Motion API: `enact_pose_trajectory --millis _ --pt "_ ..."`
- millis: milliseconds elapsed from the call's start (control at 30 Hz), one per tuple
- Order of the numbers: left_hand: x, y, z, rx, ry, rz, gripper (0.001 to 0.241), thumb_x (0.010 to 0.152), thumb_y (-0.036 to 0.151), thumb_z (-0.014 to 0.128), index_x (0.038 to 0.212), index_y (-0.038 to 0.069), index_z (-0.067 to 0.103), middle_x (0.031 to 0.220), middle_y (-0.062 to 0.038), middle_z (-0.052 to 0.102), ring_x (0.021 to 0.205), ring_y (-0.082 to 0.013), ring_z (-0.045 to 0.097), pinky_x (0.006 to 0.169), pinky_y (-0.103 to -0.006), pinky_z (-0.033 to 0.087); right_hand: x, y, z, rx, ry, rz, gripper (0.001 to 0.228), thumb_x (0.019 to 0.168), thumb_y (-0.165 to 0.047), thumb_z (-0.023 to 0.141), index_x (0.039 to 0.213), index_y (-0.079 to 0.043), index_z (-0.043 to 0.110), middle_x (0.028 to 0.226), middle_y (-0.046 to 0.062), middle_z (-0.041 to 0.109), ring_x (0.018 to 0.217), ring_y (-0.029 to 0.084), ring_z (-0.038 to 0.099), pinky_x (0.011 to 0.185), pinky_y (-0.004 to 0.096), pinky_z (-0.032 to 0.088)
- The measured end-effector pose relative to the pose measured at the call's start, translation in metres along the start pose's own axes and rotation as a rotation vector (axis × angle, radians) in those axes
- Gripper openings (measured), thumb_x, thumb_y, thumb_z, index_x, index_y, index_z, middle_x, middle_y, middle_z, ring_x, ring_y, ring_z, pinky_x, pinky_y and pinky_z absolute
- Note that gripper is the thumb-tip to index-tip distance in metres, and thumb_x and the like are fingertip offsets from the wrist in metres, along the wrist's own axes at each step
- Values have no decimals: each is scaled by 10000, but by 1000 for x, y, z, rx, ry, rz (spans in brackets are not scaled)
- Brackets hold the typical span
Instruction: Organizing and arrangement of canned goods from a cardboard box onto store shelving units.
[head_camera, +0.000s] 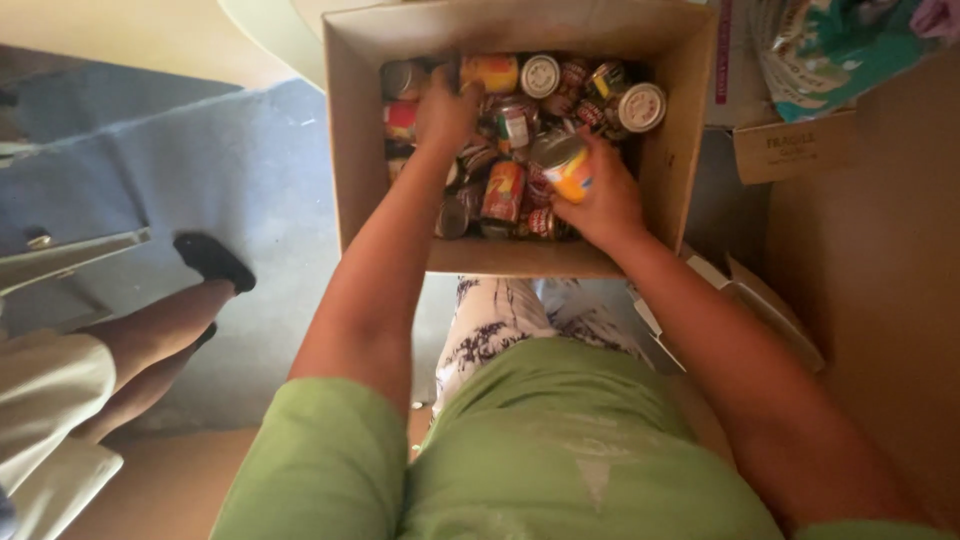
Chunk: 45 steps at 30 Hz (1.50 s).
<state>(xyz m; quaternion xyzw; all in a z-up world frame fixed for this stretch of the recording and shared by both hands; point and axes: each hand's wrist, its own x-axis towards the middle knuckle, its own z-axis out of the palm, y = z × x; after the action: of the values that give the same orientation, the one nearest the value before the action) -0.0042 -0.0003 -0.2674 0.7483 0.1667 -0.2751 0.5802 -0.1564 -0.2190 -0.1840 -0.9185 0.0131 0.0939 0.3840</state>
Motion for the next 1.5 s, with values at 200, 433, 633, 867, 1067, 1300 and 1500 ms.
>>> enact_pose_trajectory --millis 200,433,633,867,1067,1300,1500 --pt "89 -65 55 583 358 68 883 828 526 737 1495 61 394 1455 -237 521 1264 -442 555 1059 -509 449 -9 23 -6 362 184 145 799 764 -182 868 1420 -36 436 1269 148 662 1168 285 666 995 392 526" --pt "85 -40 48 457 536 -203 944 775 687 774 1390 63 425 1422 -229 552 1317 -441 520 1132 -511 395 -11 15 -12 291 94 98 797 742 -195 894 1398 -39 470 1193 165 656 1103 317 655 942 418 523" --pt "7 -1 40 290 555 0 875 680 539 849 1304 68 455 1293 -277 564 1166 -458 582 989 -518 474 -10 10 -12 270 96 63 799 732 -206 893 1393 -48 474 1167 167 653 1076 306 656 926 412 529" --pt "-109 31 1 -36 267 112 624 724 444 869 1126 56 593 1106 -175 667 915 -337 694 721 -397 573 8 26 -5 695 186 87 734 730 -136 878 1353 -70 495 1200 84 652 1079 241 640 931 366 534" --pt "-173 113 -23 -779 -329 -112 455 947 427 585 1234 74 615 1075 -164 683 793 -279 723 683 -329 554 50 -43 -57 1104 143 296 482 863 -106 783 1277 -40 546 1107 113 669 942 252 654 760 417 488" --pt "-224 216 -56 -875 -621 358 454 938 329 532 1339 118 512 1132 -116 712 820 -266 694 643 -328 504 61 -174 -154 1454 93 -218 388 920 -68 654 1293 -68 545 1131 76 676 1042 216 675 935 398 561" --pt "-244 268 -76 -781 -590 424 541 982 484 575 1328 71 529 1128 -106 696 913 -221 673 753 -326 505 78 -208 -177 1399 -34 -493 558 855 -25 586 1407 -42 504 1292 91 628 1209 238 629 1072 397 508"
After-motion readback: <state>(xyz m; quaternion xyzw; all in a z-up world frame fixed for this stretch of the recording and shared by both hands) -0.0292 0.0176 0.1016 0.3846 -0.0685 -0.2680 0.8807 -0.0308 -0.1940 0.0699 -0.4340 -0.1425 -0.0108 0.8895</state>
